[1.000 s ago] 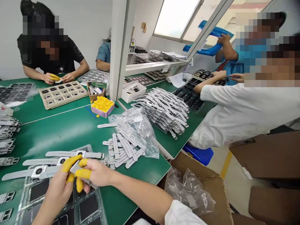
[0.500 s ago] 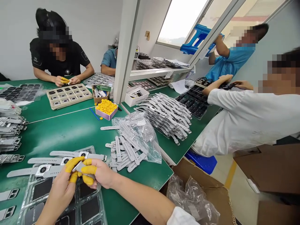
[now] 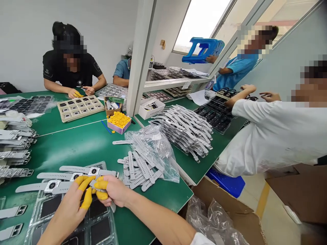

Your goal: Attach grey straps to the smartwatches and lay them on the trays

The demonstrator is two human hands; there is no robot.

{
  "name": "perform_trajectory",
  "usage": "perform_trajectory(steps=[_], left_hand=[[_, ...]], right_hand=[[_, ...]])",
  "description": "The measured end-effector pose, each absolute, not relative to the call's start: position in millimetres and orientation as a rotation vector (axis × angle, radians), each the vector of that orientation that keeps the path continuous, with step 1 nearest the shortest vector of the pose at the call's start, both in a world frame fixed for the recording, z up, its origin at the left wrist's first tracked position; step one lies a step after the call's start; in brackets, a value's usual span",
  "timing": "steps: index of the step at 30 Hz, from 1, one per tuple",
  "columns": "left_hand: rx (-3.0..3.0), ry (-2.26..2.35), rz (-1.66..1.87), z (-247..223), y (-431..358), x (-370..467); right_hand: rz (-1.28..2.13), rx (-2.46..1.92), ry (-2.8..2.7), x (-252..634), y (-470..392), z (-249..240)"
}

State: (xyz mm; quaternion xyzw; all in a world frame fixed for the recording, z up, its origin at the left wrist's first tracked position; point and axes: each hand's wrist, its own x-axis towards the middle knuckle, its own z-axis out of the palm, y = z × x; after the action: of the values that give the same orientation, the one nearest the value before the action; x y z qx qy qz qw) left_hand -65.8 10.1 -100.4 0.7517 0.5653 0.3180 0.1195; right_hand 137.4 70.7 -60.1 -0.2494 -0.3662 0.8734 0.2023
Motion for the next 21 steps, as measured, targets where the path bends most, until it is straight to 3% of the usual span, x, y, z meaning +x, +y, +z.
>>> perform_trajectory(steps=[8,13,21], left_hand=[[1.770,1.518,1.002,-61.8,-0.1,-41.3],[1.361,1.421,1.313,-54.3,1.8,-26.3],[0.679,1.328,1.931,-49.2,9.6,-50.6]], right_hand=[[2.320,-0.710,-1.082,137.4,60.0,-66.9],[2.157,-0.758,-1.185,141.0,54.5,-68.8],[2.429,-0.871,-1.496,154.5,58.1,-57.5]])
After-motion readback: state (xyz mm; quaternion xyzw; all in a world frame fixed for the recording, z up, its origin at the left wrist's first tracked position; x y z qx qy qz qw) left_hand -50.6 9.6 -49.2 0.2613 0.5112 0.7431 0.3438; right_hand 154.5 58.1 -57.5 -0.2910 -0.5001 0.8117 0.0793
